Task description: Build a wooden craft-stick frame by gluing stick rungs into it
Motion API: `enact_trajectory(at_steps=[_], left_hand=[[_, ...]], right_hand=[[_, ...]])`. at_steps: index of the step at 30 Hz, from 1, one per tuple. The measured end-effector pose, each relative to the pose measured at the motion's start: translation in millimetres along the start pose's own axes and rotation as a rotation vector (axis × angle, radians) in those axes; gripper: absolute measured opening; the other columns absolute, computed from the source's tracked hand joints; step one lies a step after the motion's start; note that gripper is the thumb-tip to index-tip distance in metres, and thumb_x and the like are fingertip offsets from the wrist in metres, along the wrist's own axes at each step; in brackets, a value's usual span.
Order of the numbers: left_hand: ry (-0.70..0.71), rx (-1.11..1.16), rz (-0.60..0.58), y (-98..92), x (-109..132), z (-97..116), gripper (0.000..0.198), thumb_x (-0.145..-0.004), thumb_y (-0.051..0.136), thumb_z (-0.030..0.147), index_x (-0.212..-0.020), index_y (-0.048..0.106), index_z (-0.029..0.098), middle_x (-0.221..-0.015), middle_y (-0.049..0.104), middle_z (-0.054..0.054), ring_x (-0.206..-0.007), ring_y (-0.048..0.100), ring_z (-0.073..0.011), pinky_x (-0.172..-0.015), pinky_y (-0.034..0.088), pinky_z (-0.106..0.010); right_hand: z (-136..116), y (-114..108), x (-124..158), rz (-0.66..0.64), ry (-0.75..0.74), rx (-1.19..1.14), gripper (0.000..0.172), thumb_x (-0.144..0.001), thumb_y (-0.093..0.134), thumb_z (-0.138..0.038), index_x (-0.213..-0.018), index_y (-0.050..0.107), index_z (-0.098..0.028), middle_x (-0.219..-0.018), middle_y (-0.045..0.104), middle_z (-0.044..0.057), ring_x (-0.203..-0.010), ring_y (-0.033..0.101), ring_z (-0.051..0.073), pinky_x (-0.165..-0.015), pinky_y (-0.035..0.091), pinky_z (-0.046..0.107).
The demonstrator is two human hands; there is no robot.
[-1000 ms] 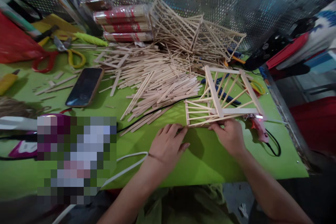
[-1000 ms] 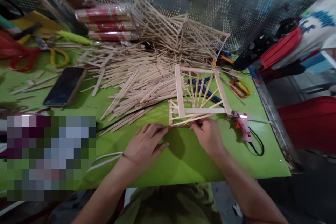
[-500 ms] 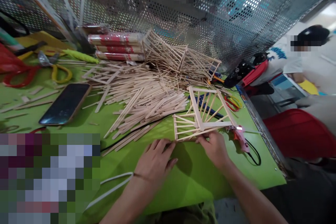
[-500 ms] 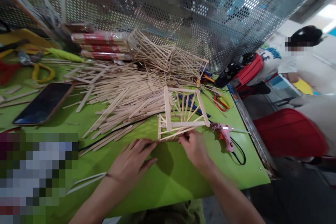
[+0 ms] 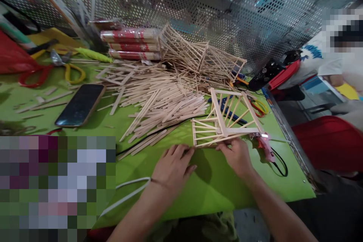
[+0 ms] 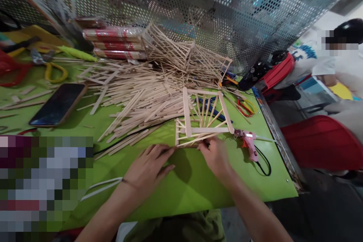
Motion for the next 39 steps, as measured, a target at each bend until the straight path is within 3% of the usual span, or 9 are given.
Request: enact_trajectory(at_steps=[8,31,39], left_hand=[[0.011,-0.003,0.029,2.7,1.7,-0.1,0.043,-0.095,0.062,0.026,-0.137,0.059,0.020,-0.128,0.064,-0.012,-0.114,0.060,-0.0286,-0.096,0.053,-0.048],[-0.025,0.040,-0.059,-3.9,-0.5,4.5,0.050,-0.093,0.065,0.027,-0.141,0.054,0.020,-0.132,0.062,-0.011,-0.119,0.058,-0.0286,-0.101,0.051,-0.048],[0.008,0.016,-0.008,-2.0,1.2,3.3,0.047,-0.095,0.062,0.029,-0.141,0.054,0.021,-0.129,0.063,-0.010,-0.117,0.057,-0.0281,-0.100,0.050,-0.047]], right_hand=[[3.7,0.2,0.3,0.011,-0.014,-0.012,0.023,-0.085,0.061,-0.033,-0.070,0.074,-0.020,-0.064,0.077,0.006,-0.062,0.074,0.024,-0.060,0.054,0.029],[-1.2,-2.6,-1.0,0.025,-0.006,0.064,0.032,-0.081,0.058,-0.040,-0.062,0.074,-0.021,-0.061,0.075,0.007,-0.057,0.070,0.024,-0.055,0.049,0.029],[2.2,-2.1,-1.0,0.027,-0.037,0.082,0.031,-0.084,0.059,-0.038,-0.061,0.072,-0.023,-0.061,0.075,0.006,-0.061,0.072,0.026,-0.058,0.051,0.031]])
Point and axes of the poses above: each hand's wrist, its own x-axis away from the middle knuckle, its own y-axis out of the palm, z = x × y, the point moved 2 cm from there along -x, towards the middle knuckle
